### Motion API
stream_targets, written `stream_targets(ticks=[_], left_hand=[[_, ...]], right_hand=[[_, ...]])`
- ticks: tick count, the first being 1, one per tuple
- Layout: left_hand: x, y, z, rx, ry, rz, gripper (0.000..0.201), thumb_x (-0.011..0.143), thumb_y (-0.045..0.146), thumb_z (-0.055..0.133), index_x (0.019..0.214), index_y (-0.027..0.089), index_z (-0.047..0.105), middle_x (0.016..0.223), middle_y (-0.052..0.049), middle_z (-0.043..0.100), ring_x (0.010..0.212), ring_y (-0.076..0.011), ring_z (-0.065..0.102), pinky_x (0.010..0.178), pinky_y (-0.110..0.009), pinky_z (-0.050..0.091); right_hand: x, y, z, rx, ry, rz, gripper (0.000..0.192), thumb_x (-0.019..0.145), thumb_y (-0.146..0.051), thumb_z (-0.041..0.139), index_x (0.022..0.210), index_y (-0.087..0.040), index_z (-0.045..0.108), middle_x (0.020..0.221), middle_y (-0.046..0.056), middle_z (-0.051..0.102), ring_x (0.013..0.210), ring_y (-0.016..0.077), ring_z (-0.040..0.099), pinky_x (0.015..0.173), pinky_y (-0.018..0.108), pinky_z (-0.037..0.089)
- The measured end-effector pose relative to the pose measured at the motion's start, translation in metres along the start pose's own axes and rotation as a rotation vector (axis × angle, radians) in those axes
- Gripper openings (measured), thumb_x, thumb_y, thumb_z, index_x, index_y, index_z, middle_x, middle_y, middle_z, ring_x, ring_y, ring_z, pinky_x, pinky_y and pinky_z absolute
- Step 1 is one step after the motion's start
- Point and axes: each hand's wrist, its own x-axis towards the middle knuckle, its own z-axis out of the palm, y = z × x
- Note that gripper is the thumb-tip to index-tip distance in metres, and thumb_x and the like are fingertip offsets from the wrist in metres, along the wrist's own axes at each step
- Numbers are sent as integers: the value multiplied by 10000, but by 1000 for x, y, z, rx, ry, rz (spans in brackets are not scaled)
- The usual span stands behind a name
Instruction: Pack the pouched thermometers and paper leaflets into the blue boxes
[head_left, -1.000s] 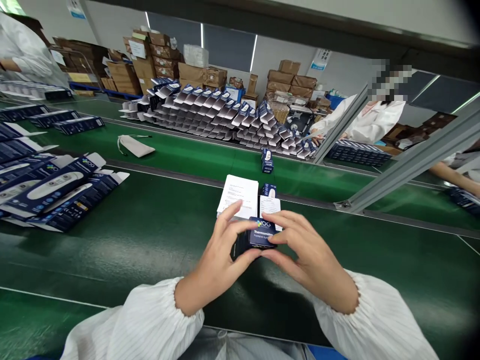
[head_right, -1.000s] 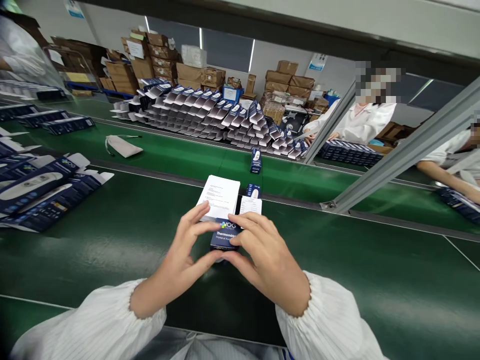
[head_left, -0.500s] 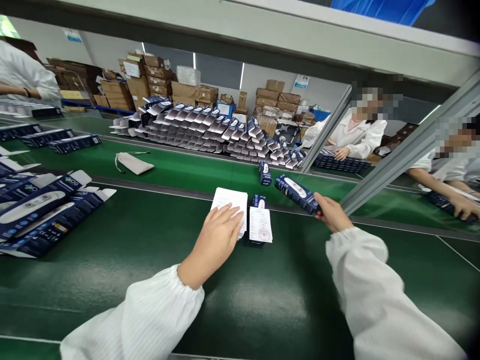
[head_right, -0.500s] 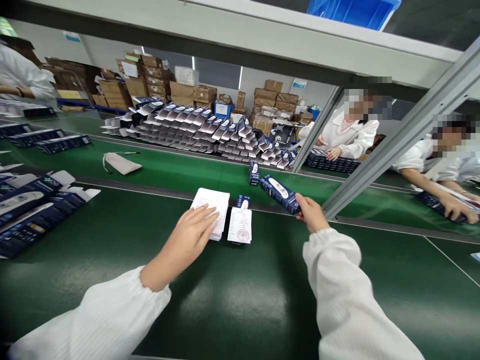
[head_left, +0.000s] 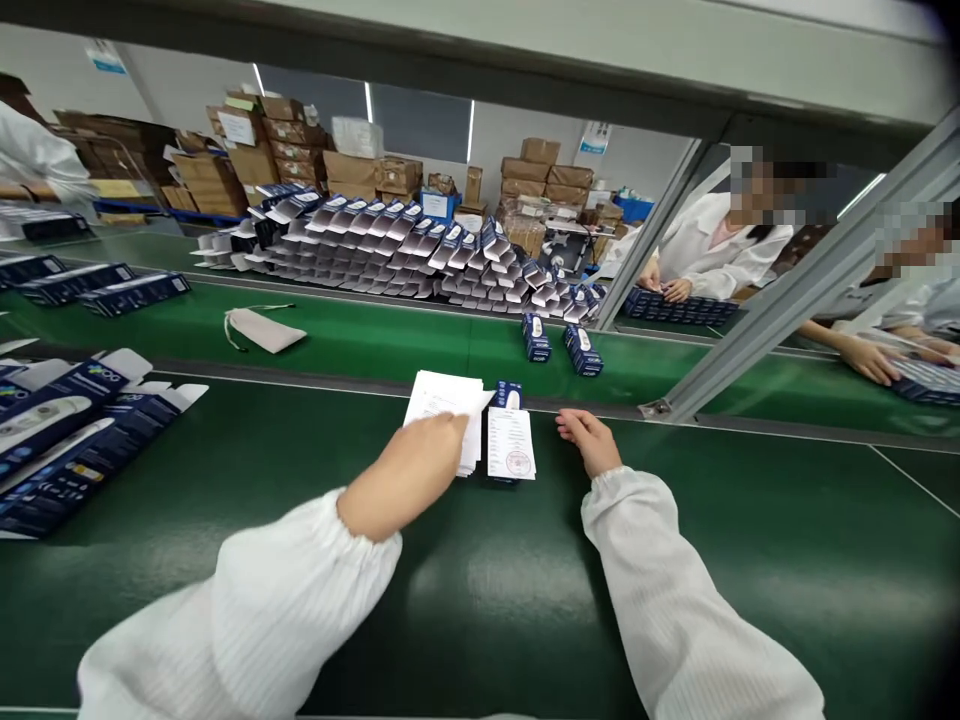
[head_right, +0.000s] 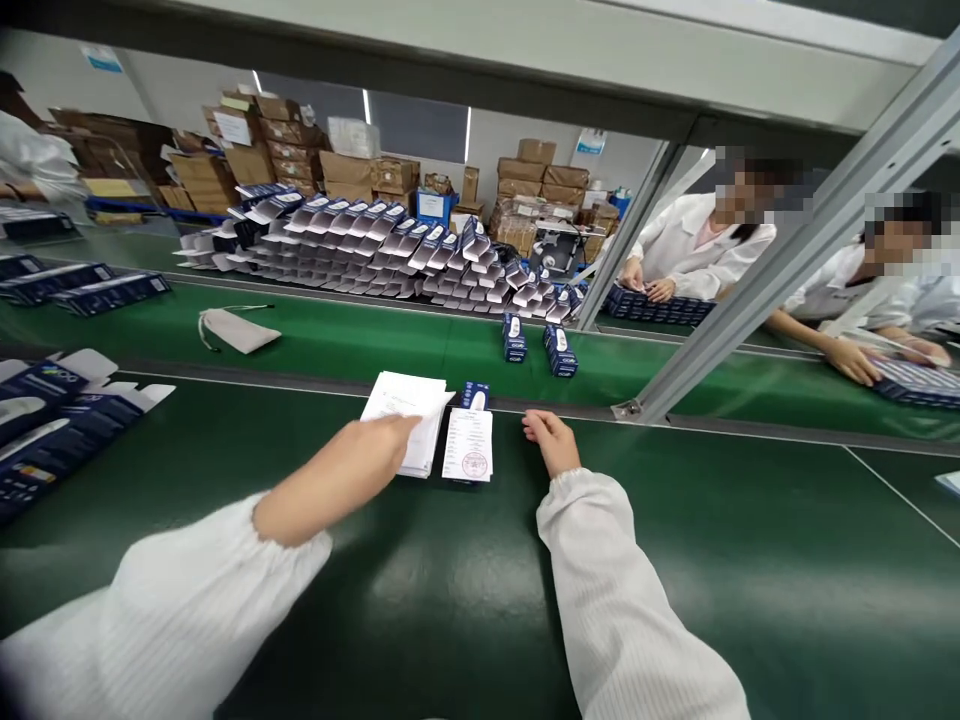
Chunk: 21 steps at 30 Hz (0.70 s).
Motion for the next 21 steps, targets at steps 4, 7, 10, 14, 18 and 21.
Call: stream_targets(ticks=[4,7,10,14,18,21], left_hand=[[39,-9,-3,-42,-33,-87,419,906,252,368,1235,31,504,1113,-245,634,1012,-342,613,796,-407,456],[46,-12,-3,-101,-30,-85,412,899,310,401,1207,78,549,1080,-195,660,979,-322,623,779,-377,457],[26,-11,-8,-157,60,-60,405,944,336,294,1110,135,604,1064,-125,658,962,-254,617,805,-334,445],[-30,-5,-18,-462,387,-72,413,957,416,290,1112,193,601,1127,-80,618,991,-217,588,837,-310,433],[-80,2,-13,-1162,256,-331,425,881,474,487,1222,232,556,1067,-73,678,886,-240,650,728,-316,501],[-97,9,12,-1604,8,-547,497,834,397,592,1286,207,509,1020,-95,709,829,-258,682,708,-341,526]], right_hand=[[-38,-46,11,-140,-232,-148,343,697,-452,754,941,-215,705,995,59,690,974,252,611,944,452,463],[-57,-79,22,-361,-479,-414,349,673,-298,812,995,-234,695,1155,53,640,1165,265,501,1057,440,358],[-64,-93,31,-654,-616,-640,320,707,-196,792,997,-187,655,1125,90,622,1100,262,519,963,422,439],[-61,-96,34,-759,-671,-602,211,735,-172,769,894,-191,632,1008,57,604,972,222,549,867,367,476],[-53,-97,33,-723,-733,-506,133,744,-178,757,805,-208,643,994,31,608,968,209,562,849,336,469],[-49,-95,34,-669,-717,-490,59,817,-166,664,782,-211,651,990,25,631,950,194,587,838,314,465]])
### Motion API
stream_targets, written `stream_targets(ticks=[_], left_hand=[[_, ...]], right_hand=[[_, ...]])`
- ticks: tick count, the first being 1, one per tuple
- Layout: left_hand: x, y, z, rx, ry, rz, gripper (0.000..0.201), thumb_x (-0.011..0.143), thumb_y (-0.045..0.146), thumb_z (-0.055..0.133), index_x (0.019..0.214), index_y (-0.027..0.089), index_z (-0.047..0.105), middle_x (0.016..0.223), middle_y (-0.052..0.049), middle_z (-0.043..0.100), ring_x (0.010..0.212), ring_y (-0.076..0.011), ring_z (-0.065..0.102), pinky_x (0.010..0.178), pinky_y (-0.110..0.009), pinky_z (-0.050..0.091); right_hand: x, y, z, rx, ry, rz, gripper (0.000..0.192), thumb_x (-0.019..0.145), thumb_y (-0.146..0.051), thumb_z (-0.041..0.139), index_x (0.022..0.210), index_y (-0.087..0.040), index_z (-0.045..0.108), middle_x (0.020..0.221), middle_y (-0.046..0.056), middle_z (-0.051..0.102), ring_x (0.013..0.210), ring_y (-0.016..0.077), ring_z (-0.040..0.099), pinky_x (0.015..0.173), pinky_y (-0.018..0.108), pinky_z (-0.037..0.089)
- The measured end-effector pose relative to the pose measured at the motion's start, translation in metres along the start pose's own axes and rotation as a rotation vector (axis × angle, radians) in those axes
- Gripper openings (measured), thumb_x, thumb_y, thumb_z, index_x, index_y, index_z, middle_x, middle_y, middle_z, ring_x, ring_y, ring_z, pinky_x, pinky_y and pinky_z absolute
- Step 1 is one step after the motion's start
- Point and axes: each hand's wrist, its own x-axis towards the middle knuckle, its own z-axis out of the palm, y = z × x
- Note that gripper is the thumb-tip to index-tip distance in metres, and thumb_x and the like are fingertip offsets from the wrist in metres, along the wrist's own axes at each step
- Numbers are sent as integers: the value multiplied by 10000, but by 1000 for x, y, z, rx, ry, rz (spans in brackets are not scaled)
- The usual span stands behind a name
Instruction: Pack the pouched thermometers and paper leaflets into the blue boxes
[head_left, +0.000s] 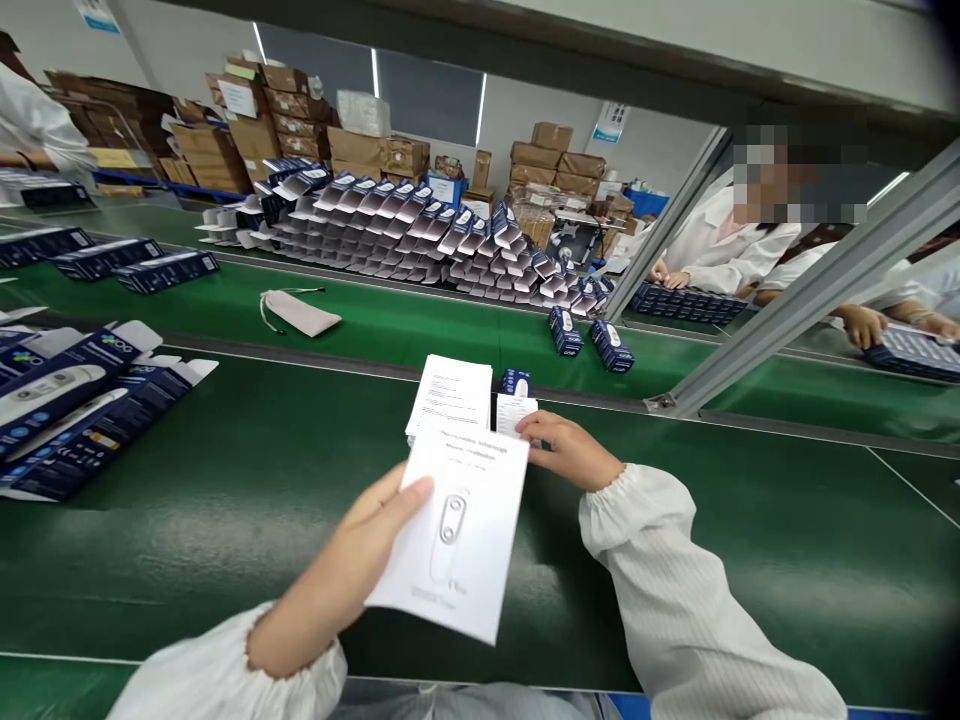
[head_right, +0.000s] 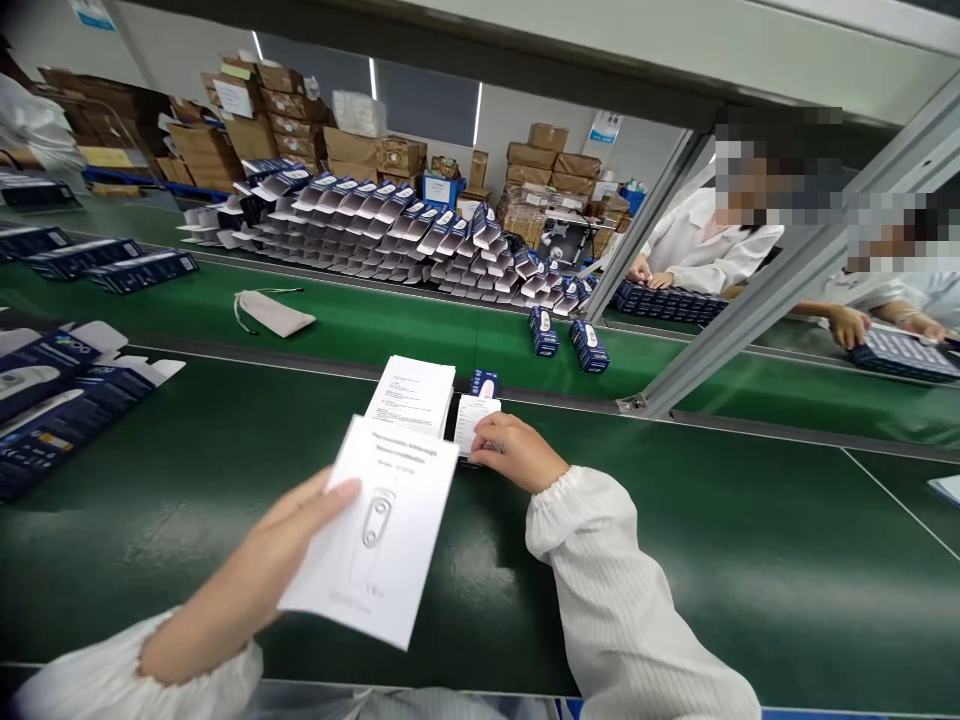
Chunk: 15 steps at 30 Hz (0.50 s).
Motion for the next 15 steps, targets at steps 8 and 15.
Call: stream_targets(ticks=[8,15], left_hand=[[29,-65,29,-399,-120,-193,337,858,222,575,1186,145,585,1090,-126,694,974,-242,664,816,-322,514],[47,-70,38,-456,-146,-125,375,861,398,576,1081,101,639,963,-129,721,887,-235,669,753,-300,504]], right_hand=[[-25,-28,4,7,207,58,181,941,-218,483,780,-192,562,769,27,602,704,175,562,637,292,428],[-65,-69,28,74,43,-174,239,980,-281,439,776,-190,524,756,36,600,728,178,557,678,303,450]])
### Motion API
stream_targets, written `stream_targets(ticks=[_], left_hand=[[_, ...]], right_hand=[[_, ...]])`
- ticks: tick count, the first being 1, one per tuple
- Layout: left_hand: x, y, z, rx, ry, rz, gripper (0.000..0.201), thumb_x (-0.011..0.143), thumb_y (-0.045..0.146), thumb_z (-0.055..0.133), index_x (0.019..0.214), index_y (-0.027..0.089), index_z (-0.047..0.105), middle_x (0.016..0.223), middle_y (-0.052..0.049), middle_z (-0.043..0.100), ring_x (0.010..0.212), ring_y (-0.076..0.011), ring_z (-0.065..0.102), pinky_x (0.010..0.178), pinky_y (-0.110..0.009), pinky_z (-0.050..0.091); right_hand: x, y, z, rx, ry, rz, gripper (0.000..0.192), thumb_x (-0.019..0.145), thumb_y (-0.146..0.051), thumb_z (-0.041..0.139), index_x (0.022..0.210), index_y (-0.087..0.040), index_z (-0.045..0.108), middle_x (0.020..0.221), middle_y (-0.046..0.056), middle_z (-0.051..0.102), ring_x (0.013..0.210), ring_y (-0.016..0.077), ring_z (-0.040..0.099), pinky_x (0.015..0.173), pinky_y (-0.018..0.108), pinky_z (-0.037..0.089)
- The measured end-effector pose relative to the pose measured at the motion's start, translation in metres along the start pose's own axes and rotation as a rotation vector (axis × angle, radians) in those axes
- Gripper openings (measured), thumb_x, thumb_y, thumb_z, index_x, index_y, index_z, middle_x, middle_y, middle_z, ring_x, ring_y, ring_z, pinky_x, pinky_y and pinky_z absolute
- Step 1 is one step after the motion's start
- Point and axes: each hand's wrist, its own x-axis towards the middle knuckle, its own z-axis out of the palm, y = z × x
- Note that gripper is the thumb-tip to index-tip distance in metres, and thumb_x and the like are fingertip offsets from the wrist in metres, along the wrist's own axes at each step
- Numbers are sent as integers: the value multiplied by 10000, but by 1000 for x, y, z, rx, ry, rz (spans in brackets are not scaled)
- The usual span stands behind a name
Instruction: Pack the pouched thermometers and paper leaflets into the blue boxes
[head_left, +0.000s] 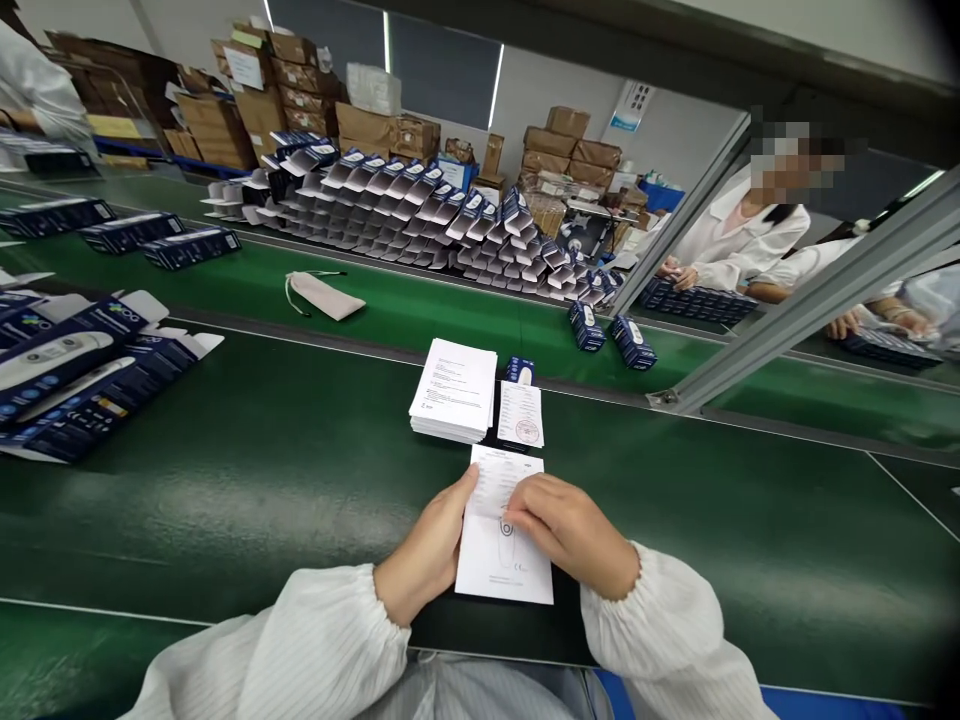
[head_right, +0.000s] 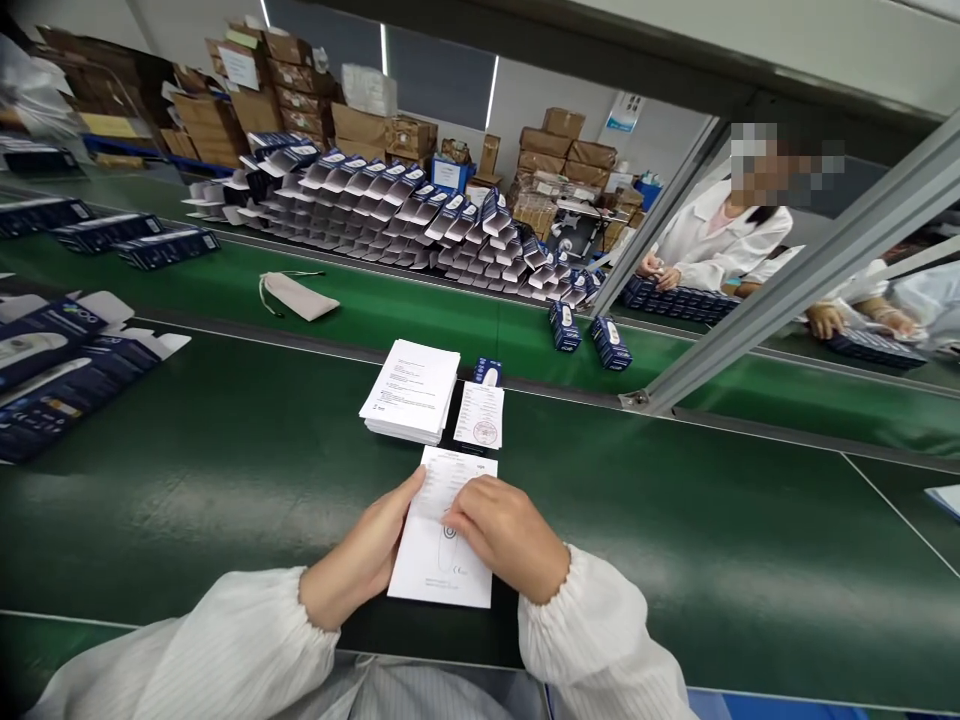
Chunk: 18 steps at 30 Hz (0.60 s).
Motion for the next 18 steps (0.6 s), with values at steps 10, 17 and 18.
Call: stream_targets(ticks=[10,17,18], left_hand=[[8,-6,-6,67,-28,-45,368,810,392,650,1031,99,625,776,-71,704,658,-186,652,662,-301,472],[8,-3,-5,22,-33,-5,335,846,376,610,1081,140,575,859,-65,694,769,-197,659,747,-327,488],[8,-2,-5,19,-36,-4,339,842,381,614,1078,142,575,860,-65,692,777,-199,658,754,-330,488]], right_hand=[[-5,-4,7,-2,-24,-22,204,981,-243,417,796,-199,490,787,42,596,755,193,556,699,332,480],[-3,0,22,-31,-1,9,237,998,-237,351,792,-203,463,736,29,551,685,174,530,638,317,459],[-2,2,23,-29,0,10,251,1002,-256,346,782,-204,455,726,26,543,675,170,525,627,312,453]])
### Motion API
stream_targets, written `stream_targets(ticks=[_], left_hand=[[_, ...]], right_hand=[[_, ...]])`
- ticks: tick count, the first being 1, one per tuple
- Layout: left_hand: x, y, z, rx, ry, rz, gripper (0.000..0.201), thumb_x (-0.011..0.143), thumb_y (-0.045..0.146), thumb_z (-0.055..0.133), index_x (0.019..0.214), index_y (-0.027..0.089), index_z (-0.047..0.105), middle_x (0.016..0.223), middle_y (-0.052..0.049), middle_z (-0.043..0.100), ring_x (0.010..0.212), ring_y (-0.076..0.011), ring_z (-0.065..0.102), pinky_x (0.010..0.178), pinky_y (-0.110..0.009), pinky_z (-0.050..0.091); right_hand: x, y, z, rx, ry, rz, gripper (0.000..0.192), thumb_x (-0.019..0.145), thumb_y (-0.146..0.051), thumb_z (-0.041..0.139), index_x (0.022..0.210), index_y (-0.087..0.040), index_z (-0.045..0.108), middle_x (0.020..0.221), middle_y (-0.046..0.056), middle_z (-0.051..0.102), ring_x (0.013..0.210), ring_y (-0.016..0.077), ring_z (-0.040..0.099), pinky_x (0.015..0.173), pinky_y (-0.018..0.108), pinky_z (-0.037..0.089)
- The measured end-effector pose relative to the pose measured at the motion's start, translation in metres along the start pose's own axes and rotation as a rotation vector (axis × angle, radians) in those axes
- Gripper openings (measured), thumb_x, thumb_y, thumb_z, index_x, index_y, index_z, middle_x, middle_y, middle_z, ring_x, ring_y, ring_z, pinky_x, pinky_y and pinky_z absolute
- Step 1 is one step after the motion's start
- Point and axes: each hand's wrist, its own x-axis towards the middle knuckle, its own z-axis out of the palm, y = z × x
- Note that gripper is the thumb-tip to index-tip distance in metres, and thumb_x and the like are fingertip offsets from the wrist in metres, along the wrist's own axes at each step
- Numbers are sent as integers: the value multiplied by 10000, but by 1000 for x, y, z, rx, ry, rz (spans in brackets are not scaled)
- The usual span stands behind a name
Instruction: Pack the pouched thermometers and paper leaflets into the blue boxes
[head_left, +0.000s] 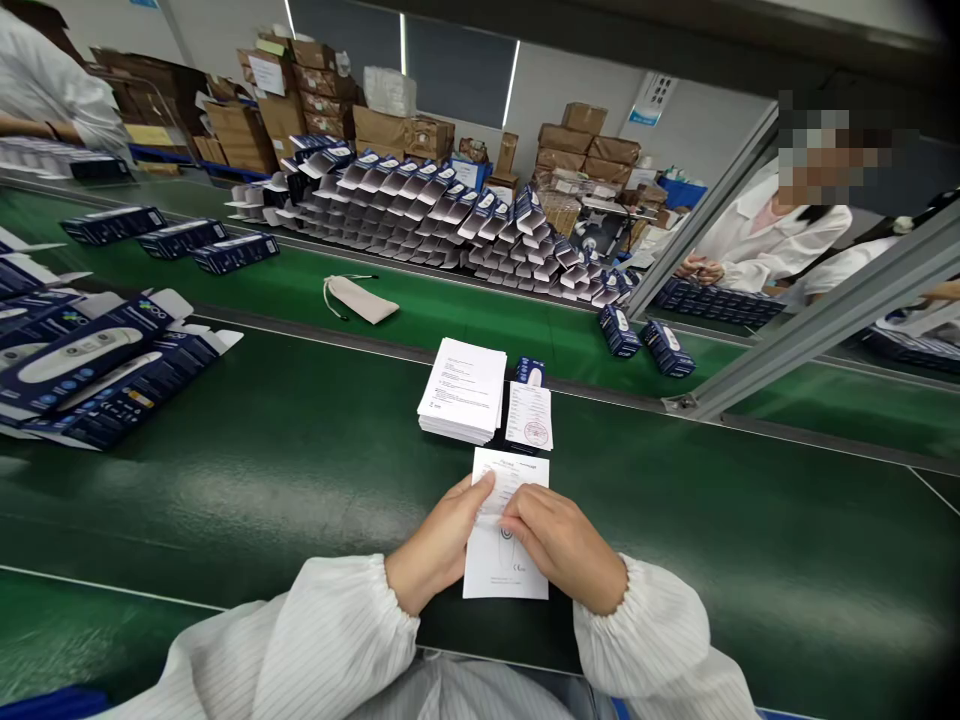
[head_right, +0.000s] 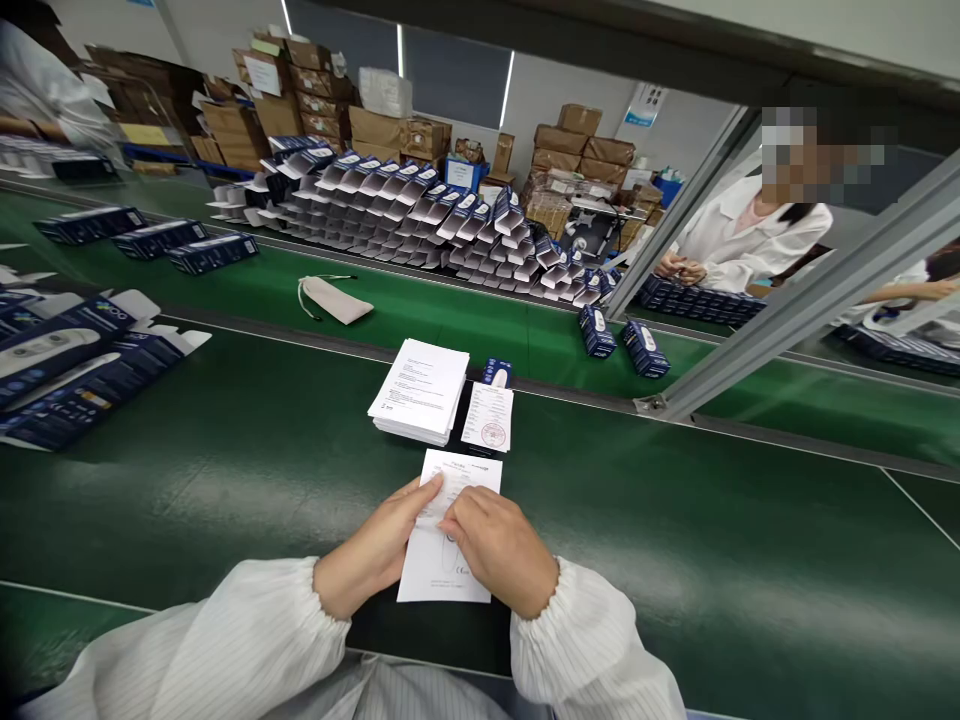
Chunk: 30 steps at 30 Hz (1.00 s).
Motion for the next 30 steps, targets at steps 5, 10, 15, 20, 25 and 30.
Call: stream_targets(ticks=[5,10,15,20,25,30], left_hand=[[2,-1,-2,11,-3,-27,283,841,363,618,976,115,612,769,-61,683,700,-178,650,699,-295,474],[5,-2,0,37,-1,-42,231,820,304,647,917,94,630,732,-72,689,660,-181,649,697,-303,470],[12,-2,-4,96,-56,-53,339,788,336,680,1011,85,630,888,-128,711,813,-240,675,827,-382,469],[25,-7,-11,181,-177,-68,422,730,384,722,1020,87,649,949,-148,708,903,-271,667,901,-427,442],[43,-17,-14,241,-98,-80,358,615,356,776,845,94,695,826,-125,708,840,-268,674,903,-453,452],[56,-18,-20,370,3,-189,407,537,356,813,850,109,733,916,-169,709,1013,-376,633,979,-574,383]], right_hand=[[3,6,3,4,5,-8,322,1013,-336,314,746,-204,436,698,13,527,654,157,508,607,292,429],[7,7,-2,-11,24,-31,379,1006,-381,336,679,-205,413,633,-8,481,589,142,470,565,276,384],[20,45,-32,193,314,163,417,983,-425,359,664,-202,507,658,5,526,617,144,512,580,265,414],[33,134,-39,272,732,638,501,877,-641,376,789,-186,567,777,62,627,690,188,594,641,312,506],[30,173,-25,271,646,683,457,711,-644,575,797,-198,626,796,76,687,758,256,643,785,408,504],[18,193,-17,213,510,776,408,744,-629,508,900,-276,638,924,48,709,925,314,646,926,489,449]])
